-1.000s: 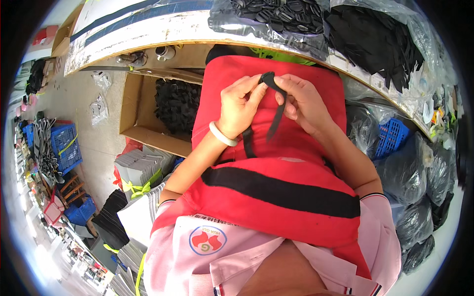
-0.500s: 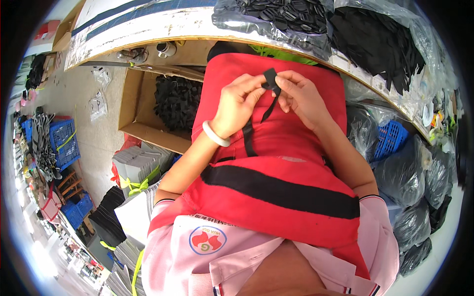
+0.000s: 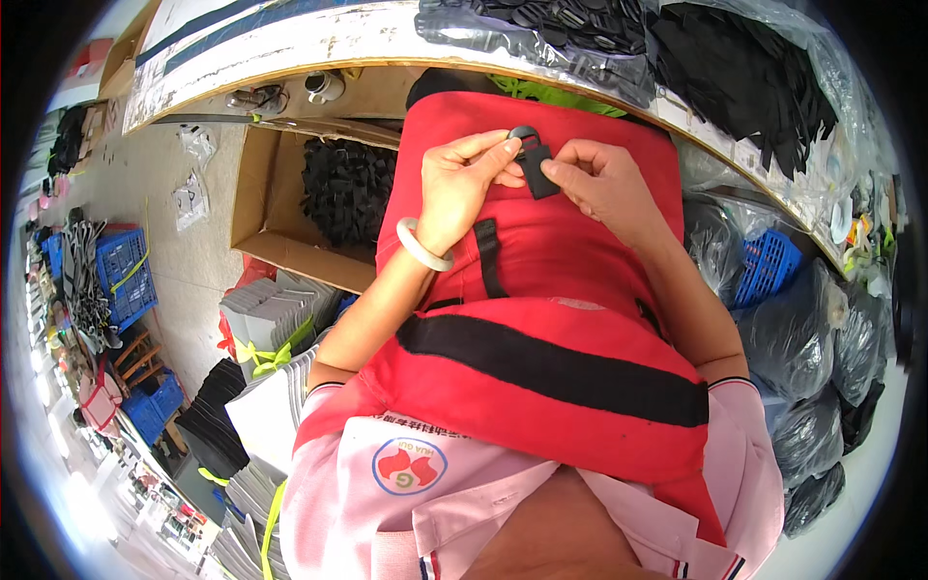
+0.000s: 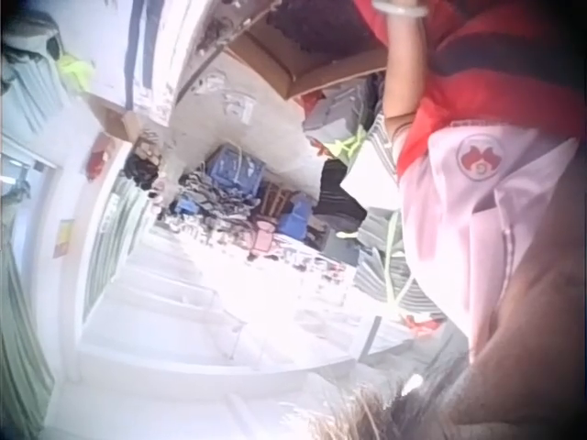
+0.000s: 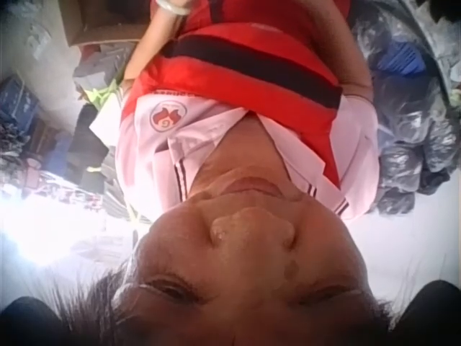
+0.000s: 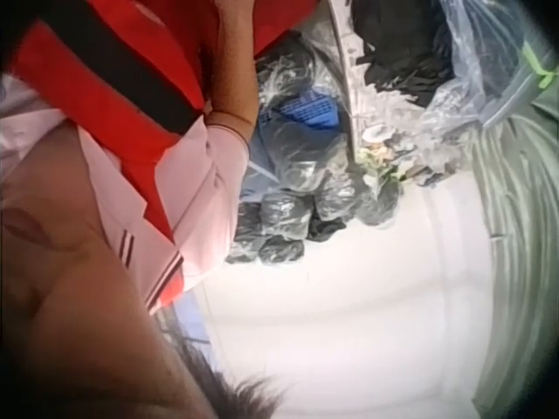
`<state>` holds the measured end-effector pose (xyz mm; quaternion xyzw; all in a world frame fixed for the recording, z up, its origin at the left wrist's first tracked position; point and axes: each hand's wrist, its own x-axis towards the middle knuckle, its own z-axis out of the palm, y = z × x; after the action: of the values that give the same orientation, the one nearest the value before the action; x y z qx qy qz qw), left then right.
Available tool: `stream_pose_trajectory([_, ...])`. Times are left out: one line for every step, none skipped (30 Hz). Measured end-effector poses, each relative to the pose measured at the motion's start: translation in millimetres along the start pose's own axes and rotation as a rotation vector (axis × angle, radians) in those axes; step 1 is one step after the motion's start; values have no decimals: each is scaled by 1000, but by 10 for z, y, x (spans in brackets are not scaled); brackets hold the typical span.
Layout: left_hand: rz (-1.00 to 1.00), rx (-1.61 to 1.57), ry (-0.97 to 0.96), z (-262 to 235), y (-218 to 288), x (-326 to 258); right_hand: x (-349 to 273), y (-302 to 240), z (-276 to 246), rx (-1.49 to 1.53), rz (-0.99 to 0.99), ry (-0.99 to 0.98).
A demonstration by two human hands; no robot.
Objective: Assembling plastic buckles onto nylon straps at a workbench in a factory setting.
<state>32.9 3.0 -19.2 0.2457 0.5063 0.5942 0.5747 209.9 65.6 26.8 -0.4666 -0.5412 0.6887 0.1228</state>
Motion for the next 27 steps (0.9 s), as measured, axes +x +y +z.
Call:
stream_pose_trajectory([-5, 2, 0, 3, 1, -24, -2, 47, 0, 2, 2, -22])
stream_pose_trajectory([43, 59, -30, 4, 11, -48, -3, 65, 6, 6, 6, -22])
stream_pose_trajectory([92, 117, -61, 4, 11, -73, -1, 81, 17, 28, 31, -38])
stream_pose_trajectory([90, 121, -63, 2, 13, -84, 11, 87, 31, 50, 51, -53])
stream_pose_trajectory([136, 157, -95, 2, 12, -95, 25, 103, 42, 55, 52, -52])
stream_pose_trajectory([182, 194, -127, 0, 12, -106, 40, 130, 55, 153, 21, -54])
stream_pose_trajectory([181, 198, -133, -19, 21, -94, 66, 147, 66, 252, -12, -52])
stream_pose_trajectory([224, 232, -133, -51, 29, -84, 90, 170, 80, 256, -15, -48])
stream_pose_trajectory([267, 266, -133, -79, 42, -74, 112, 195, 96, 314, -73, -2])
stream_pose_trajectory([266, 269, -141, -81, 54, -75, 114, 212, 93, 373, -130, 47])
stream_pose_trajectory([312, 325, -170, -81, 69, -85, 101, 195, 64, 378, -133, 54])
stream_pose_trajectory([359, 379, -198, -76, 84, -101, 76, 160, 14, 349, -84, -34])
stream_pose_trajectory([307, 399, -200, -68, 128, -136, 69, 144, -14, 318, -32, -128])
stream_pose_trajectory([305, 402, -201, -74, 131, -165, 71, 148, -30, 323, -32, -128])
stream_pose_trajectory([291, 372, -215, -80, 131, -187, 76, 153, -44, 235, -61, -133])
stream_pose_trajectory([278, 340, -229, -88, 125, -209, 74, 157, -44, 146, -89, -137])
stream_pose_trajectory([302, 351, -240, -95, 120, -222, 70, 158, -35, 149, -89, -136])
stream_pose_trajectory([301, 354, -242, -96, 116, -222, 63, 156, -23, 141, -101, -138])
stream_pose_trajectory([348, 367, -232, -95, 108, -233, 54, 158, -9, 132, -112, -141])
stream_pose_trajectory([396, 381, -222, -96, 106, -240, 45, 138, -4, 135, -113, -142])
stream_pose_trajectory([396, 384, -223, -100, 114, -245, 34, 102, -8, 114, -88, -151])
stream_pose_trajectory([407, 440, -225, -102, 122, -254, 22, 79, -10, 94, -62, -158])
stream_pose_trajectory([419, 496, -228, -103, 129, -261, 29, 75, -35, 97, -63, -157])
stream_pose_trajectory([418, 498, -232, -94, 127, -283, 55, 79, -86, 107, 4, -258])
stream_pose_trajectory([417, 494, -252, -81, 120, -318, 72, 88, -122, 116, 70, -358])
stream_pose_trajectory([417, 490, -273, -78, 112, -337, 81, 106, -138, 120, 69, -355])
stream_pose_trajectory([467, 498, -306, -100, 87, -331, 90, 129, -146, 125, 73, -404])
